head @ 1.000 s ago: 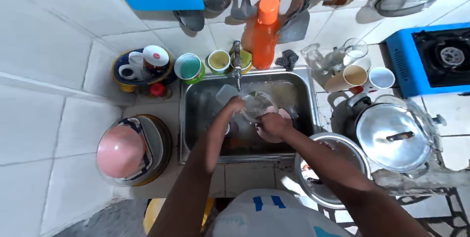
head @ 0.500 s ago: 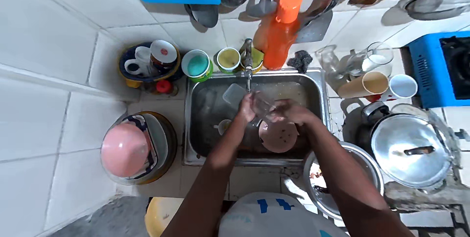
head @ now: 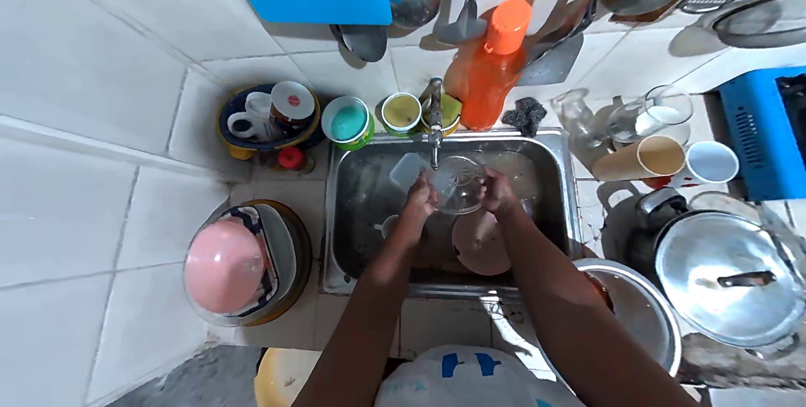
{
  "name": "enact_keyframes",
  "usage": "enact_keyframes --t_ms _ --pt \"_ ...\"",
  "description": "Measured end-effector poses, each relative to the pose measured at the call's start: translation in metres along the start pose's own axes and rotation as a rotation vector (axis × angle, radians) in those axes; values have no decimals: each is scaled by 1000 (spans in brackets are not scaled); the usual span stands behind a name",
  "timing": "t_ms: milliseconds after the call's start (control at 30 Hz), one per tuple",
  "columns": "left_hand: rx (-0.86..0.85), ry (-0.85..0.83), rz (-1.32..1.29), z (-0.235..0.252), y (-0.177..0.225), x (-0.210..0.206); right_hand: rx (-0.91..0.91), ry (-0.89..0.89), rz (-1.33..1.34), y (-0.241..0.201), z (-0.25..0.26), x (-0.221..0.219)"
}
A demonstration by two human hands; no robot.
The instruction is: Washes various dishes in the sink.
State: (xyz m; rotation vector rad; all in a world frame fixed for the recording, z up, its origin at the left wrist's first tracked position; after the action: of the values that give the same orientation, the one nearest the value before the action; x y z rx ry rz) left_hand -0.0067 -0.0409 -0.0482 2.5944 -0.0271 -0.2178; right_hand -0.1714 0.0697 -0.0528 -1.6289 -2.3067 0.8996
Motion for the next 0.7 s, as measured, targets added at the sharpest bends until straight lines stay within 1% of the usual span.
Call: enact_keyframes --t_ms 67,100,133,233,333,400,433,467,500,567,633,700 --pt "-64 50 -6 -4 10 10 155 113 -389 -10 -2 -17" --pt "-96 63 13 -8 15 13 209 131 -559 -16 -1 -27" --pt "-132 75 47 -10 19 15 248 120 -640 -17 0 -38" --pt "-192 108 95 -19 34 23 329 52 -637 -12 7 -63" --pt "-166 148 152 -28 47 40 321 -94 -595 3 10 -73" --pt "-141 151 121 -31 56 50 279 -78 -572 13 5 -74" --pt "-135 149 100 -35 60 55 276 -69 -603 15 -3 -76" --pt "-141 138 98 -41 65 60 298 -90 -705 14 -14 -81" --pt "-157 129 127 -51 71 64 334 -118 -861 11 -26 -85" --pt "-250 120 250 -80 85 73 458 -203 -1278 8 -43 -90" --pt "-383 120 458 -116 103 85 560 -277 -1704 14 -52 -86" --pt "-544 99 700 -157 120 98 652 -390 -1981 24 -71 -72"
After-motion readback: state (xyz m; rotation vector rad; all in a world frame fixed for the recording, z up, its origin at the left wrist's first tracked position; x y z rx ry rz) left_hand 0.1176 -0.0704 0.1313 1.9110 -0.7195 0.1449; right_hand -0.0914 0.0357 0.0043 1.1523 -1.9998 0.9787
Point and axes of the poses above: each hand's wrist, its own z-axis towards the middle knuckle, its own x-axis out of the back of the hand, y = z × x, the point moved 8 cm from there along z, towards the middle knuckle, and after that the axes turned 5 degrees about y, right-handed, at the moved point
